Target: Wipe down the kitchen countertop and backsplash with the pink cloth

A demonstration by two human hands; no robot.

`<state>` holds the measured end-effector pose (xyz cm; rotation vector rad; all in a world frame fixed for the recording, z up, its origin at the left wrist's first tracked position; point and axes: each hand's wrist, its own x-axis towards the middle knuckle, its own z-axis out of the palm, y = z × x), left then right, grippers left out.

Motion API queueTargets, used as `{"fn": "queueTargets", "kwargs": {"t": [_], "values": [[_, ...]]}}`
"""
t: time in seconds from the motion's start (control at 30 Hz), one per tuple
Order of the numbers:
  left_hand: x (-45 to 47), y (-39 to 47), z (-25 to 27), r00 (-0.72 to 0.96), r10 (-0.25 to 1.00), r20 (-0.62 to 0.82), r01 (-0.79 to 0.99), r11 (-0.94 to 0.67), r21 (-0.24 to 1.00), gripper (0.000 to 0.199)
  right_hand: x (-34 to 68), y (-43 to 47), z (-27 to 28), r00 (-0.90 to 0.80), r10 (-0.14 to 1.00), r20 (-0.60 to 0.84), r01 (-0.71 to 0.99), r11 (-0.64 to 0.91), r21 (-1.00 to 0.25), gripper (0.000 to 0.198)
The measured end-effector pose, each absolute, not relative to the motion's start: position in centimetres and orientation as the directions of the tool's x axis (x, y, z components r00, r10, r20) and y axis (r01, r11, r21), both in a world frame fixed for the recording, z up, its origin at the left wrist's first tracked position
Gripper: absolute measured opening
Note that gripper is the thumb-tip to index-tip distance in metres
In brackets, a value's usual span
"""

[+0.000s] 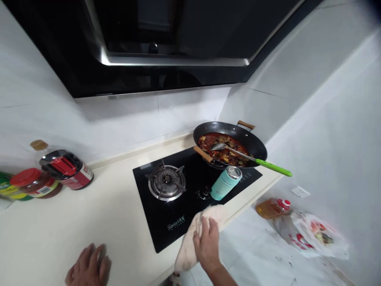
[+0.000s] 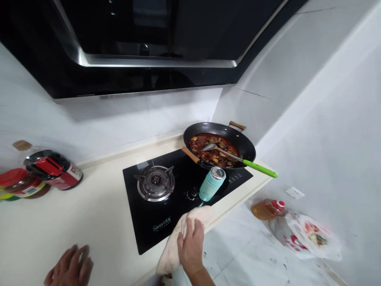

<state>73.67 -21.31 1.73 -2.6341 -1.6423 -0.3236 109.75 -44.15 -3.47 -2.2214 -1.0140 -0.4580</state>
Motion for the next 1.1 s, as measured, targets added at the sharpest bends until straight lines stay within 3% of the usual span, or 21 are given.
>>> {"fn": "queueTargets", "kwargs": {"t": [0.17, 0.23, 0.37, 0.43, 0.67, 1.1], "values": [[74.0, -21.9, 2.8, 0.404, 0.901, 0.155, 0.901, -0.422, 0.101, 0.052, 109.0, -42.7, -2.0, 0.400, 0.784, 0.474, 0.882, -0.188, -0.433, 0.049], [74.1, -22.1, 3.1, 0.407, 0.901, 0.148, 0.901, -0.423, 0.100, 0.053, 111.3, -41.9, -1.3, 0.412, 0.767, 0.492, 0.869, -0.169, -0.465, 0.047], [74.2, -22.3, 3.4, 0.399, 0.908, 0.130, 0.904, -0.413, 0.108, 0.053, 114.5, -39.6, -0.8, 0.605, 0.611, 0.511, 0.783, -0.341, -0.519, 0.053], [74.2, -22.4, 3.5, 0.396, 0.910, 0.122, 0.905, -0.409, 0.114, 0.052, 113.6, -38.5, -0.7, 0.622, 0.629, 0.467, 0.770, -0.381, -0.512, 0.053], [73.9, -22.4, 3.0, 0.397, 0.906, 0.148, 0.905, -0.414, 0.102, 0.051, 102.1, -34.9, -0.1, 0.340, 0.891, 0.301, 0.829, -0.133, -0.544, 0.068], [73.4, -22.0, 2.1, 0.391, 0.907, 0.158, 0.911, -0.406, 0.076, 0.048, 103.6, -23.0, 2.9, -0.056, 0.978, 0.199, 0.830, 0.157, -0.536, 0.059]]}}
